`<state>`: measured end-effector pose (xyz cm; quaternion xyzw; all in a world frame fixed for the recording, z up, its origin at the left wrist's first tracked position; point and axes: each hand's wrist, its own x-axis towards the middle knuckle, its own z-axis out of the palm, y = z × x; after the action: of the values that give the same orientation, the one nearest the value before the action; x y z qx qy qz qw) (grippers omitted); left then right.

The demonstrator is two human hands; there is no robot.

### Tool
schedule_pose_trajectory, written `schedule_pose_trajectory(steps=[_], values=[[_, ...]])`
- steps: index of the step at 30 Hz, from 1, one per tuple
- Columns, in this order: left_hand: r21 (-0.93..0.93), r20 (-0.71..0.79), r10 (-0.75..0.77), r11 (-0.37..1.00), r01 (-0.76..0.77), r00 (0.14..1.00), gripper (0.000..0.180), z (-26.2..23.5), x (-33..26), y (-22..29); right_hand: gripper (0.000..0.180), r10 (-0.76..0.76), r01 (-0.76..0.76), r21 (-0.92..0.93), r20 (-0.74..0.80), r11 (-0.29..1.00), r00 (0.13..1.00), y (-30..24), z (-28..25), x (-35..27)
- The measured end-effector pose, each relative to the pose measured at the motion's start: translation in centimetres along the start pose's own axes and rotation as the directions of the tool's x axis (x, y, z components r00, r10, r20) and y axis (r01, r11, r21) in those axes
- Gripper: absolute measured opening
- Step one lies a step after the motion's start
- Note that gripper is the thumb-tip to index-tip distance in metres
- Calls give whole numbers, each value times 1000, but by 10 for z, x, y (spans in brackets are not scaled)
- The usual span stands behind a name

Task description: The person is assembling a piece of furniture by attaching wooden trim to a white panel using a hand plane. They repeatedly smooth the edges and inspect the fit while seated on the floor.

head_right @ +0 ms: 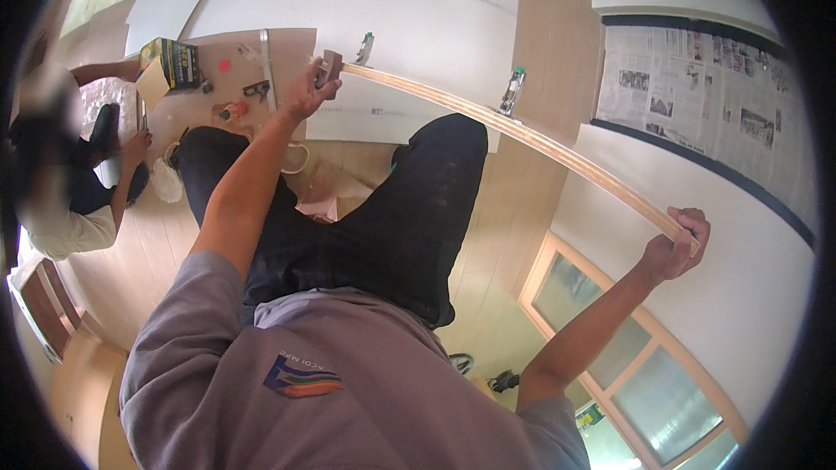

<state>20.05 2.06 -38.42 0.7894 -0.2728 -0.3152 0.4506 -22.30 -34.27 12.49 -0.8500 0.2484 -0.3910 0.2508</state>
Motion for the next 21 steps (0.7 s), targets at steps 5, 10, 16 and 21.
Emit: schedule_pose_trajectory(steps=[5, 10, 16, 21], values=[[68, 101, 41, 997, -48, 994, 92, -11, -2, 3, 29, -9, 9, -14, 8, 1000, 1000, 11, -10, -7], [162, 112, 180, 967, -197, 977, 97, -12, -1, 3, 26, -2, 2, -15, -13, 1000, 1000, 15, -11, -13], [119, 172, 251, 954, -273, 952, 90, -14, -3, 26, 26, 9, -9, -21, -15, 1000, 1000, 16, -9, -19], [141, 231, 373, 901, -410, 899, 77, -16, -2, 57, 29, 13, -12, 13, -28, 1000, 1000, 18, -10, -22]])
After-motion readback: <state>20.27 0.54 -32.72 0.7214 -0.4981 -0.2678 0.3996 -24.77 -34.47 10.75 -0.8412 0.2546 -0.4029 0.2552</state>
